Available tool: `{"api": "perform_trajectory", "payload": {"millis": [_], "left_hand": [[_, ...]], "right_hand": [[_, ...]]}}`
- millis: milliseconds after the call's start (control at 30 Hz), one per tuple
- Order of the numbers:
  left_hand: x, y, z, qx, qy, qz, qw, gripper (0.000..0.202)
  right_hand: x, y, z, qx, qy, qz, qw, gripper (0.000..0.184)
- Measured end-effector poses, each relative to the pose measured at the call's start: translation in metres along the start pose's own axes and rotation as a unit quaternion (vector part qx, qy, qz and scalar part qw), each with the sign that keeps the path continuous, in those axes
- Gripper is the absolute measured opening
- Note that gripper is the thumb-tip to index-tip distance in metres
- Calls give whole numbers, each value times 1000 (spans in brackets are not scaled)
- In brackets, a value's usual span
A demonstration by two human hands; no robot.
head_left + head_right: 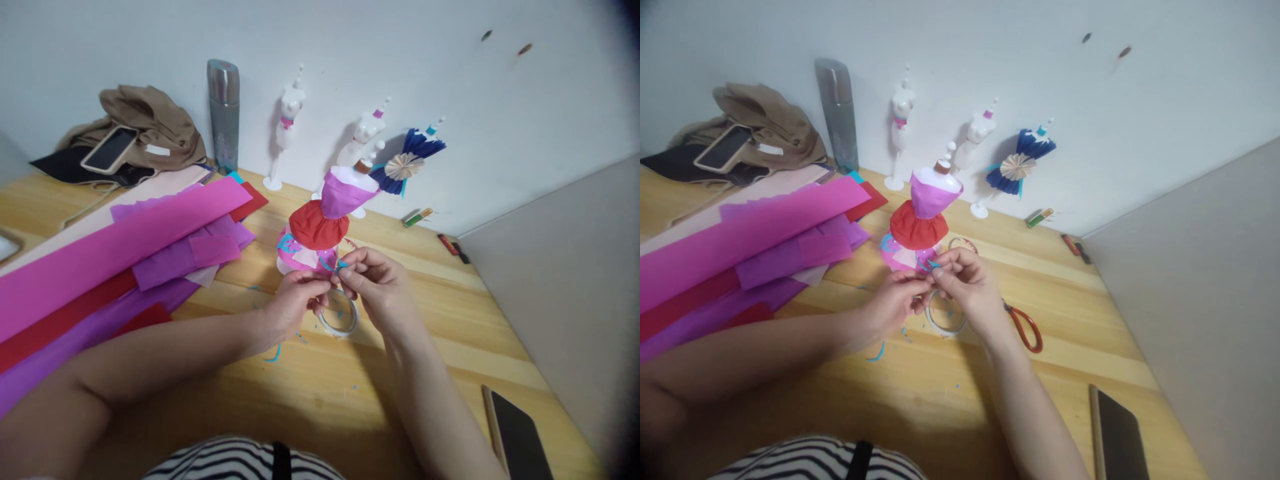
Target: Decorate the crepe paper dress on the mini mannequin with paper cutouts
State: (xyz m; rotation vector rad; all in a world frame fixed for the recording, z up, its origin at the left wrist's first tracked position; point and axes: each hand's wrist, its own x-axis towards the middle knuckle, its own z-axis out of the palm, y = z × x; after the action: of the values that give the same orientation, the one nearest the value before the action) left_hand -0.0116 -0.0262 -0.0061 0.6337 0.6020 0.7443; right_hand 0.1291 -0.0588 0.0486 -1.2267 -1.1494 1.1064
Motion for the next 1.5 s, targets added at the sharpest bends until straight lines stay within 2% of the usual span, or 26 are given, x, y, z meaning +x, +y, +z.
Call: {"api": "perform_trajectory", "payload": {"millis": [200, 367, 467, 567, 733, 1000, 1133, 1233, 1333, 1433, 1500], "left_hand": [[-17, 2, 8, -3, -31, 11, 999, 27], [-25, -1, 12, 19, -31, -33, 999, 40], [-31, 0, 15, 31, -36, -12, 999, 41], [-38, 6, 20, 44, -48, 18, 998, 42], [-44, 15, 25, 41, -59, 29, 997, 49], [-39, 21, 26, 70, -51, 73, 994, 44], [-34, 22, 22, 97, -52, 89, 990, 39], [-29, 28, 18, 155, -89, 151, 972, 31], [-26, 39, 16, 260, -144, 262, 918, 16], [-27, 48, 15, 333, -171, 283, 883, 12], [-29, 52, 17, 357, -178, 280, 873, 13]], "right_hand": [[-8, -8, -7, -67, -13, -2, 998, 32], [-12, -11, -19, -49, -54, 23, 997, 39], [-14, -12, -23, -52, -72, 34, 995, 40], [-17, -15, -23, -56, -73, 17, 996, 37], [-18, -18, -18, -53, -68, -41, 995, 31], [-16, -11, -14, -14, -58, -82, 995, 18], [-18, -15, -16, -30, -64, -93, 993, 11], [-20, -22, -20, -66, -69, -106, 990, 14], [-23, -31, -23, -82, -58, -119, 988, 20], [-28, -39, -25, -111, -57, -110, 986, 20], [-31, -43, -25, -146, -70, -110, 981, 24]]}}
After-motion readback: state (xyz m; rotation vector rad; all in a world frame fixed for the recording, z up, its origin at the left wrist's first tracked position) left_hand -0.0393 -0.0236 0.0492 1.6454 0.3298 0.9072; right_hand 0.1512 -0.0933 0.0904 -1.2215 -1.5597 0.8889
